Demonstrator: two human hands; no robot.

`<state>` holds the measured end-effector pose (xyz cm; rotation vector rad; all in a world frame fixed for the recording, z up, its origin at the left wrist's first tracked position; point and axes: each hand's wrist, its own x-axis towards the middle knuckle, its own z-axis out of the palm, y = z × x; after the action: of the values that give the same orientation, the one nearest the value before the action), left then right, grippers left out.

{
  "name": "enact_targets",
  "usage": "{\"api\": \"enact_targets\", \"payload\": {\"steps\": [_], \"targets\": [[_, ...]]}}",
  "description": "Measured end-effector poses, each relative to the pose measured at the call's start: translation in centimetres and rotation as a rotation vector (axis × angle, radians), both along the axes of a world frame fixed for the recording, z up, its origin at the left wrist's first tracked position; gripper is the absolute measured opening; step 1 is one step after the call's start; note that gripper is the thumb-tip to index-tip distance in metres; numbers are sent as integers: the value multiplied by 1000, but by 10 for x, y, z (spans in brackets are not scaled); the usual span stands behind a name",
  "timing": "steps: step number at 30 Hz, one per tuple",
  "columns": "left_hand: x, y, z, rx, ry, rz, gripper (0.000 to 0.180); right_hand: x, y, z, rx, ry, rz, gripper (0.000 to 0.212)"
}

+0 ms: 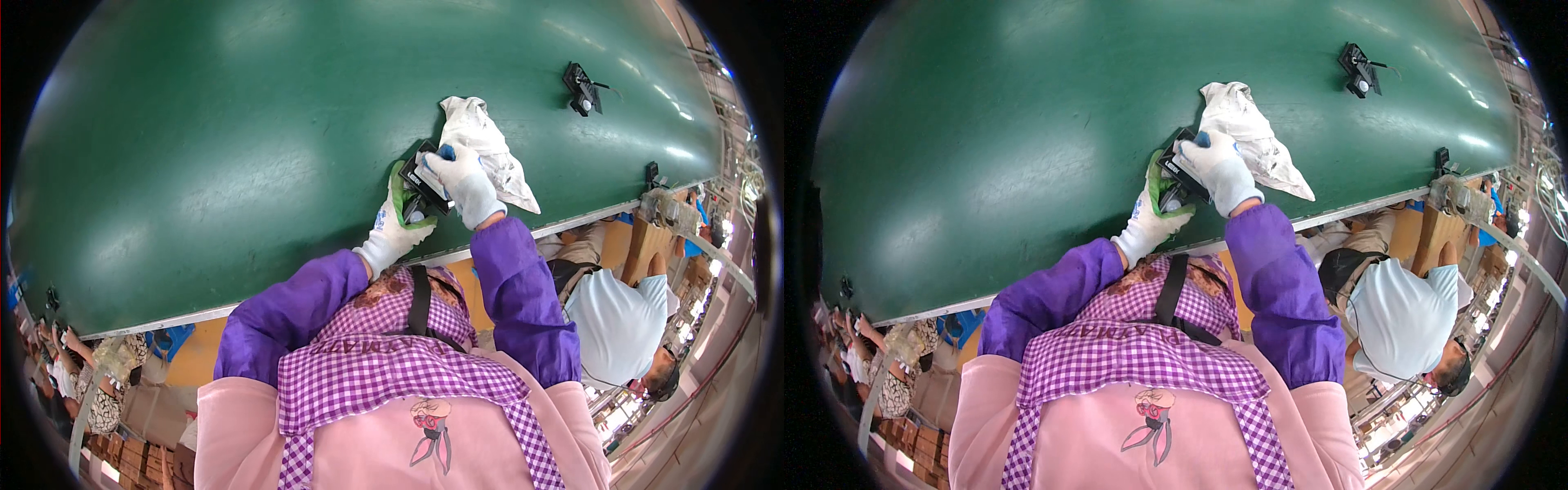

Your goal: Cleaning plastic electronic housing components with a cloth and solvent.

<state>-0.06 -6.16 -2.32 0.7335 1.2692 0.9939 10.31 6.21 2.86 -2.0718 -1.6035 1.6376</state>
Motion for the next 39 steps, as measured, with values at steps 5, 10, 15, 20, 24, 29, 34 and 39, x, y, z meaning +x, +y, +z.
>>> {"api": "enact_targets", "payload": {"steps": [5, 10, 15, 20, 24, 29, 34, 39], "targets": [[-10, -2, -20, 202, 151, -59, 105, -2, -8, 3, -45, -4, 59, 31], [-55, 27, 14, -111, -113, -365, 103, 33, 24, -9, 122, -37, 264, 29], [-95, 51, 7, -170, -159, -592, 93, 40, 44, -8, 657, -96, 698, 22], [-110, 66, 1, -159, -197, -686, 87, 36, 44, -14, 115, 57, 508, 26], [-110, 72, 4, -154, -167, -779, 86, 35, 32, -50, 61, 215, 356, 22], [-109, 70, 19, -215, -107, -752, 85, 27, 32, -30, -1, 199, 310, 22], [-109, 60, -3, -128, -88, -724, 84, 1, 21, -30, 130, 166, 349, 25], [-106, 67, 9, -185, -80, -776, 83, 19, 21, -22, -39, 152, 277, 30]]}}
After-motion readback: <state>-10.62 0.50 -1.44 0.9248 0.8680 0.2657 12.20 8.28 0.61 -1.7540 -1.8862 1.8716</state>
